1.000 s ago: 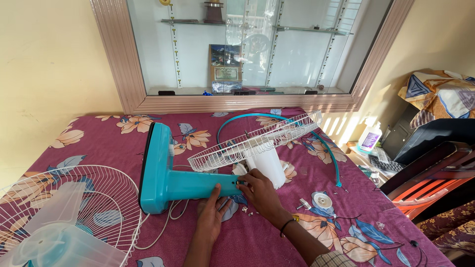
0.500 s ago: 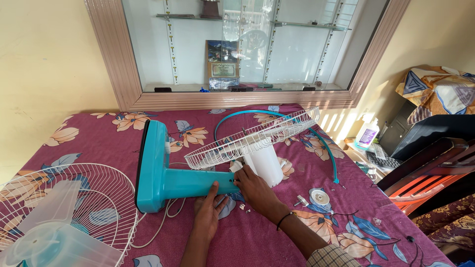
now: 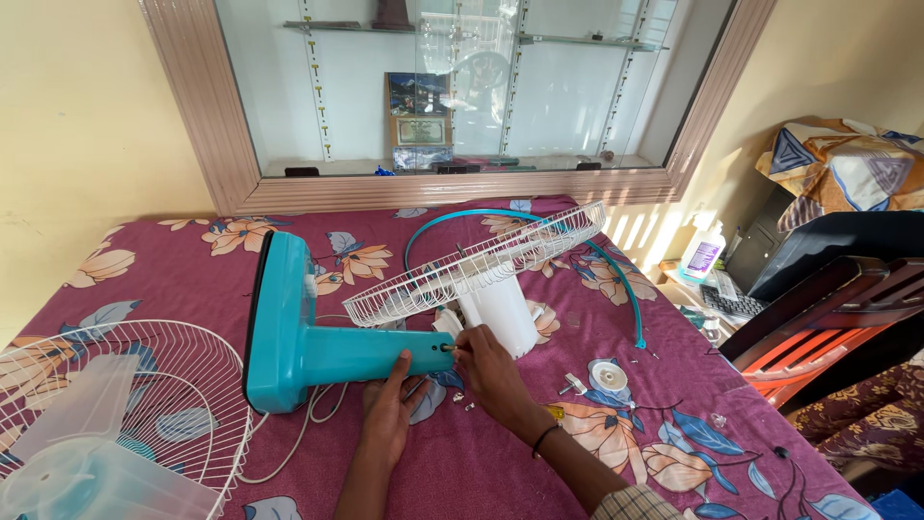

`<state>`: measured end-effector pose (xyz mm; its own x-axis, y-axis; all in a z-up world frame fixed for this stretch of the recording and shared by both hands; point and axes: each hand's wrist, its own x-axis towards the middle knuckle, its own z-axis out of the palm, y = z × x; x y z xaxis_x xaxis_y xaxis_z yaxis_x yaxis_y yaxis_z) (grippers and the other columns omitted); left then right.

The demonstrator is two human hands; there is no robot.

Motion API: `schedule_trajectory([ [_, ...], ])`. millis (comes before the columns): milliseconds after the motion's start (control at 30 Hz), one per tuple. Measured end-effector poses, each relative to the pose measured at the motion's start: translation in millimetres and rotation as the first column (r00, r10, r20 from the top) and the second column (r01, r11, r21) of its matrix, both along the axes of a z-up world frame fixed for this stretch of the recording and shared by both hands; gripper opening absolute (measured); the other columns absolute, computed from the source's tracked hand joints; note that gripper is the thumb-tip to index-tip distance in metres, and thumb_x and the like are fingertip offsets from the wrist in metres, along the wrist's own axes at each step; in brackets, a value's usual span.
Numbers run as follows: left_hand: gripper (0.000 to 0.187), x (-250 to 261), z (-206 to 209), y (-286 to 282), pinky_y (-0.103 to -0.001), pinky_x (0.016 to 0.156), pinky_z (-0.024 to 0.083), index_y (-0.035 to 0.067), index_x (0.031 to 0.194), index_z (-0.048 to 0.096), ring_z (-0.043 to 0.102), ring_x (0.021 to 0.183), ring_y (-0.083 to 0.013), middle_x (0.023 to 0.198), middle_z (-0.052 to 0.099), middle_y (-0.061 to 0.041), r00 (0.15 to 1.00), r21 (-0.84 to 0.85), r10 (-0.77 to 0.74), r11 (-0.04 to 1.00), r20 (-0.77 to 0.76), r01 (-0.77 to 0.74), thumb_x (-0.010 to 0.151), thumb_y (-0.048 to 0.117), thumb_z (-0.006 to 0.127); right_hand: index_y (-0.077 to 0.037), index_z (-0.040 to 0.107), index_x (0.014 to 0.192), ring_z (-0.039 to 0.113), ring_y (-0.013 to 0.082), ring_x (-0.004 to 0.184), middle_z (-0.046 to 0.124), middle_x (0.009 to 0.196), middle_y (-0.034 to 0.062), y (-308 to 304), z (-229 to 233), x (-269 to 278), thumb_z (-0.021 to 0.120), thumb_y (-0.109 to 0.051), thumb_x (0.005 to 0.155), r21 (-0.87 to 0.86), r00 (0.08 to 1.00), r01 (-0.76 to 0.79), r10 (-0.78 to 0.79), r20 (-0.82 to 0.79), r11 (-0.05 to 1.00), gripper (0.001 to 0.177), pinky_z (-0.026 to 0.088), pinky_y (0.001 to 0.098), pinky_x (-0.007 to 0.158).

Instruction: The person uses a screwdriver to remove screws from the neck and base of a teal and white table fan, then detaches the fan head from the stand. The removed screws and parts are placed on the bed surface.

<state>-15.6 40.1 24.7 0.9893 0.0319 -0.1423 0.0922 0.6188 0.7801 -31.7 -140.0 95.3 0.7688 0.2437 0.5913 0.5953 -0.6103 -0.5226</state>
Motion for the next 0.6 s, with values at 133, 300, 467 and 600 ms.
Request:
schedule_trajectory([
  [133,0.054,3.9,-6.5,1.9,-0.036,0.099,0.054,0.004,0.125,0.06,0.064,0.109,-0.0208,0.119,0.063,-0.011,1.0,0.079,0.005,0.997,0.011,-0.005,0.085,0.035,0.078,0.0,0.058,0.107,0.069,0.0218,0.081,0.067,0.095,0.0122,-15.8,-4.0,-7.1,0.061,-0.012,0.101,0.205,0.987,0.019,0.014,-0.158,0.979,0.014,0.056,0.0366,0.071],
  [300,0.045,6.3,-11.9,7.2,-0.034,0.083,0.048,-0.002,0.119,0.069,0.055,0.09,-0.0188,0.102,0.064,-0.008,0.995,0.21,-0.077,0.976,0.063,0.063,0.088,0.025,0.087,0.0,0.065,0.108,0.07,0.0098,0.081,0.072,0.089,0.0064,-42.8,-19.6,-22.2,0.067,-0.007,0.097,0.529,0.918,-0.036,0.238,-0.318,0.848,0.013,0.058,0.0267,0.072],
  [467,0.049,-7.7,6.7,6.9,-0.036,0.094,0.056,0.008,0.12,0.073,0.073,0.106,-0.0243,0.115,0.076,-0.01,0.998,0.811,-0.007,0.583,0.07,-0.052,0.077,0.028,0.084,0.002,0.067,0.103,0.073,0.0124,0.077,0.075,0.084,0.0088,-68.3,-38.4,-34.8,0.07,-0.006,0.093,0.63,0.856,0.095,0.259,-0.447,0.771,0.013,0.063,0.0288,0.073],
  [600,0.054,-26.8,21.0,-10.0,-0.055,0.11,0.037,0.017,0.133,0.066,0.046,0.137,-0.0324,0.139,0.058,-0.009,0.997,0.982,-0.038,-0.173,0.064,-0.07,0.086,0.04,0.077,0.001,0.067,0.102,0.074,0.0124,0.078,0.074,0.085,0.0079,-73.0,-54.9,-34.1,0.071,-0.003,0.091,0.647,0.848,0.06,0.303,-0.435,0.76,0.012,0.064,0.0279,0.075],
])
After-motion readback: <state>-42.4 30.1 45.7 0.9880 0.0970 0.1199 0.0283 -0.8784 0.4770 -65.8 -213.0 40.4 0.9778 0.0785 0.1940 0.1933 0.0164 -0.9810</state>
